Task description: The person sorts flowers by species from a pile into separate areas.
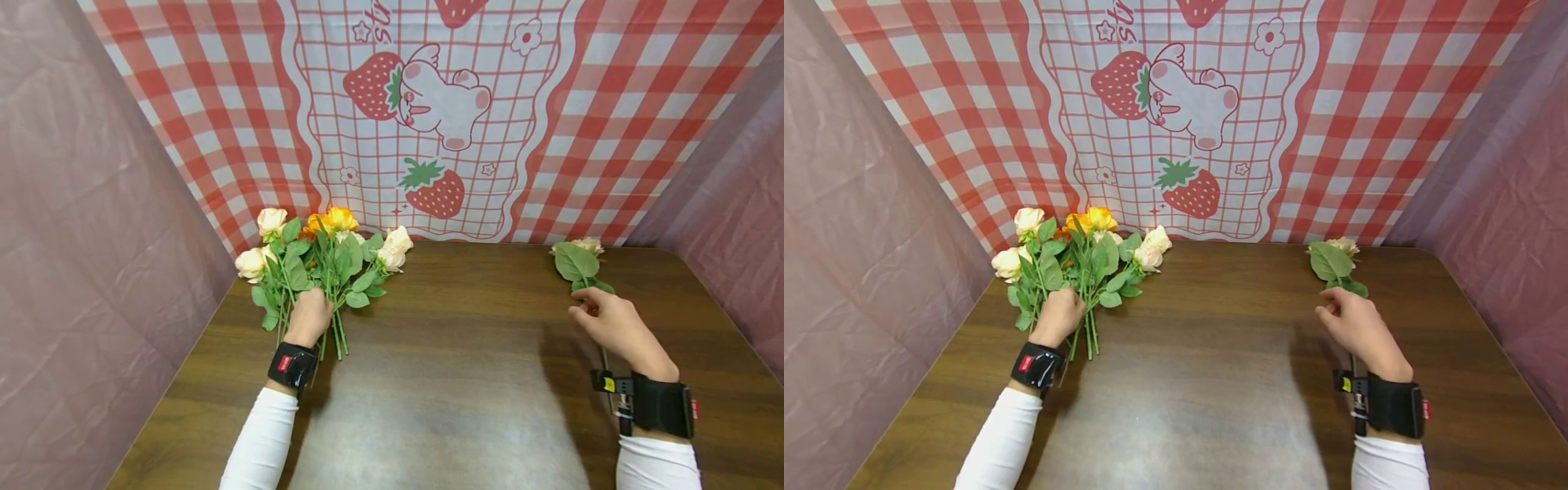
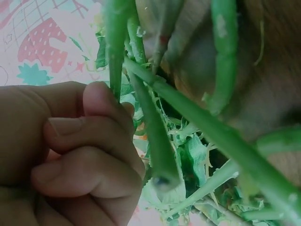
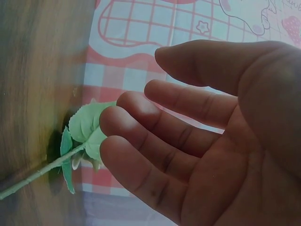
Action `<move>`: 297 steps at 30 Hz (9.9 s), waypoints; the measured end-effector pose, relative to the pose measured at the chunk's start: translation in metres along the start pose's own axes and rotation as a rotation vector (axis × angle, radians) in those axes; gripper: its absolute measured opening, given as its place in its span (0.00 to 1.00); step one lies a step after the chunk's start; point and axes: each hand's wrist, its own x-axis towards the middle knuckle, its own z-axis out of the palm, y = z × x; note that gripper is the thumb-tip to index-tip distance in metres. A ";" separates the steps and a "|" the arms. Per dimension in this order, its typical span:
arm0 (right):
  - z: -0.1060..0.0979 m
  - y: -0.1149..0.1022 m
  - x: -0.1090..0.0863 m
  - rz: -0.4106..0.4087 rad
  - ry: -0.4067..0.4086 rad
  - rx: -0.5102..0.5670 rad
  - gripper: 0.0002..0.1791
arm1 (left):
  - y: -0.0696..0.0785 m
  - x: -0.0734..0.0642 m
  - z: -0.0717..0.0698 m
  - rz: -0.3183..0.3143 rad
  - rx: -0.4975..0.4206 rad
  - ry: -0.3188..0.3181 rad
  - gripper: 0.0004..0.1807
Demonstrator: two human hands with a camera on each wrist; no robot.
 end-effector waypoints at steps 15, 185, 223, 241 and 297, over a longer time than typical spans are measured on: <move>0.002 -0.002 0.002 -0.024 -0.010 0.010 0.18 | 0.007 -0.004 -0.009 0.053 -0.044 0.114 0.11; 0.091 -0.102 0.019 0.025 -0.250 0.388 0.06 | 0.047 -0.040 -0.067 0.236 -0.079 0.195 0.05; 0.087 -0.112 0.015 -0.051 -0.224 0.368 0.07 | -0.007 -0.007 -0.027 -0.015 0.132 -0.165 0.16; 0.086 -0.112 0.014 -0.045 -0.237 0.369 0.07 | -0.002 -0.012 -0.040 0.024 0.047 -0.058 0.11; 0.074 -0.159 -0.012 -0.425 0.068 0.580 0.07 | 0.122 -0.094 -0.009 0.693 -0.230 -0.004 0.06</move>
